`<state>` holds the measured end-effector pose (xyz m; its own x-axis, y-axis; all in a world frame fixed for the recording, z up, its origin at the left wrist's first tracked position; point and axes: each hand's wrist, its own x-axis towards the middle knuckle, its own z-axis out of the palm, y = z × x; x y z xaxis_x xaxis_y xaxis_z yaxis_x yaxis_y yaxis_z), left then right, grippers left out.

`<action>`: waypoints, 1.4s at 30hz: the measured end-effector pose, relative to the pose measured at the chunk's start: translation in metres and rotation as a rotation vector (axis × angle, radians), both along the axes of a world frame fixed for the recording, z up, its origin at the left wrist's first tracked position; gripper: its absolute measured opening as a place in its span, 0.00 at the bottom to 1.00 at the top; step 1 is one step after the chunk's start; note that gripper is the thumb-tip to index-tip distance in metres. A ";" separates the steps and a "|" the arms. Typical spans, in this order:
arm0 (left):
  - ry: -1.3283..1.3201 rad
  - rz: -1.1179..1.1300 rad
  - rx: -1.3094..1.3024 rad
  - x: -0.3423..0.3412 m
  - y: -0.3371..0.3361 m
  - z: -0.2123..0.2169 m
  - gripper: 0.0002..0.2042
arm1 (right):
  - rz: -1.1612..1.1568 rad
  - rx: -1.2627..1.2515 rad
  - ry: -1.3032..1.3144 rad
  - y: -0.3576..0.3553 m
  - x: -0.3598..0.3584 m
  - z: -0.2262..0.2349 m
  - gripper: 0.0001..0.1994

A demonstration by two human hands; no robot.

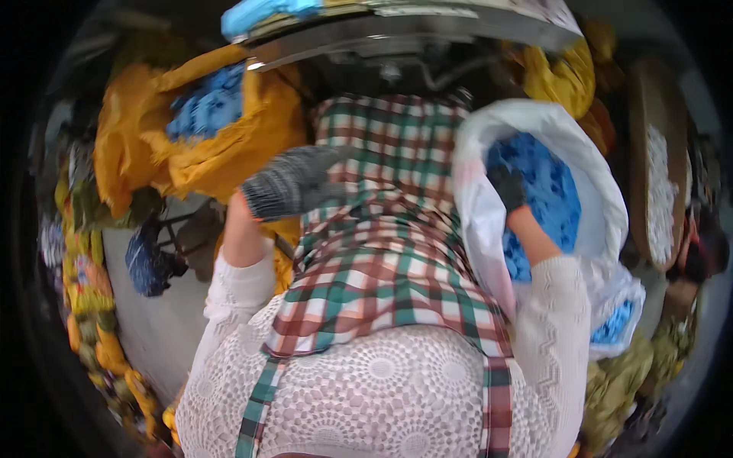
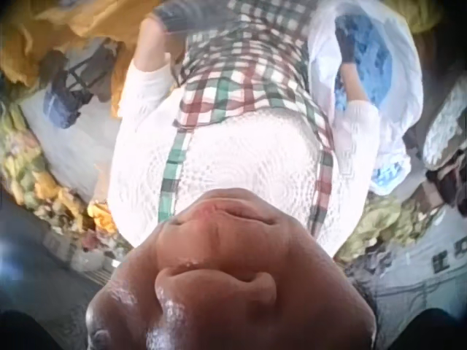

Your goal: Assembling plastic toy guns at a workbench in a manufacturing facility.

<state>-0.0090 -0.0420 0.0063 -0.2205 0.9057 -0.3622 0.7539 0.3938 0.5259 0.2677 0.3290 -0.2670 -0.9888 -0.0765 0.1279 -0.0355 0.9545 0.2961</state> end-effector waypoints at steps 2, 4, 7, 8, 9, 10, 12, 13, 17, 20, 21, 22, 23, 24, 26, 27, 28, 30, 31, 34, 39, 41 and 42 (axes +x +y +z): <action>0.048 0.029 -0.050 -0.005 -0.006 -0.007 0.27 | -0.174 0.009 -0.406 -0.018 -0.019 0.086 0.08; 0.090 0.052 -0.085 -0.003 -0.002 -0.002 0.27 | -0.130 -0.252 -0.191 0.022 -0.006 0.124 0.08; -0.020 0.104 -0.119 0.003 0.014 -0.004 0.26 | -0.429 -0.328 -0.280 0.028 -0.009 0.223 0.15; -0.039 0.055 0.004 0.006 0.016 -0.007 0.25 | -0.445 -0.372 -0.259 0.028 -0.012 0.244 0.18; -0.065 0.006 0.134 0.008 0.019 -0.012 0.24 | -0.462 -0.408 -0.237 0.026 -0.014 0.266 0.21; -0.070 -0.013 0.139 0.014 0.026 -0.018 0.24 | -0.472 -0.625 -0.151 0.011 -0.019 0.286 0.22; -0.221 0.089 0.588 0.035 0.044 -0.029 0.25 | -0.385 -1.045 -0.027 -0.037 -0.032 0.320 0.24; -0.225 0.081 0.589 0.043 0.051 -0.028 0.25 | -0.281 -1.251 0.004 -0.062 -0.042 0.329 0.24; -0.566 0.308 0.708 0.052 0.070 -0.021 0.16 | 0.053 -1.279 0.313 -0.125 -0.082 0.313 0.25; -0.726 0.520 0.602 0.035 0.060 -0.037 0.14 | 0.108 -1.123 0.284 -0.116 -0.087 0.318 0.26; -0.677 0.502 0.657 0.032 0.057 -0.039 0.14 | 0.165 -1.062 0.159 -0.110 -0.089 0.320 0.26; -1.048 0.707 0.609 0.037 0.053 -0.025 0.14 | 0.383 -0.891 0.279 -0.112 -0.089 0.312 0.25; -1.022 0.705 0.634 0.037 0.048 -0.018 0.14 | 0.398 -0.885 0.293 -0.113 -0.087 0.312 0.25; -1.060 0.707 0.578 0.032 0.042 -0.015 0.13 | 0.375 -0.787 0.235 -0.117 -0.084 0.315 0.24; -1.082 0.714 0.541 0.023 0.042 -0.002 0.13 | 0.291 -0.833 0.208 -0.118 -0.097 0.308 0.19; -0.843 0.684 0.805 0.022 0.047 0.008 0.12 | 0.314 -0.825 0.215 -0.111 -0.103 0.309 0.19; -0.583 0.641 1.054 0.018 0.050 0.016 0.12 | 0.362 -0.898 0.351 -0.103 -0.103 0.314 0.19; 0.207 0.759 1.247 -0.013 0.057 0.024 0.13 | 0.269 -0.956 0.467 -0.093 -0.099 0.332 0.18; 0.452 0.705 1.309 -0.031 0.051 0.032 0.15 | 0.134 -0.945 0.444 -0.095 -0.094 0.341 0.19; 0.794 0.506 1.038 -0.065 0.049 0.062 0.23 | 0.094 -1.018 0.391 -0.090 -0.088 0.340 0.24; 0.644 0.450 0.371 -0.104 0.052 0.114 0.33 | 0.132 -1.091 0.393 -0.096 -0.099 0.333 0.24; 0.726 0.420 0.295 -0.112 0.053 0.115 0.35 | 0.094 -1.194 0.466 -0.100 -0.109 0.338 0.24; 0.822 0.384 0.264 -0.115 0.053 0.110 0.36 | 0.163 -1.277 0.501 -0.096 -0.118 0.334 0.24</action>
<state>-0.1238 0.0111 0.1162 -0.6156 0.7487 0.2459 0.7715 0.6362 -0.0055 0.1501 0.2326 0.0669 -0.8079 0.2526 0.5325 -0.3230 0.5661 -0.7584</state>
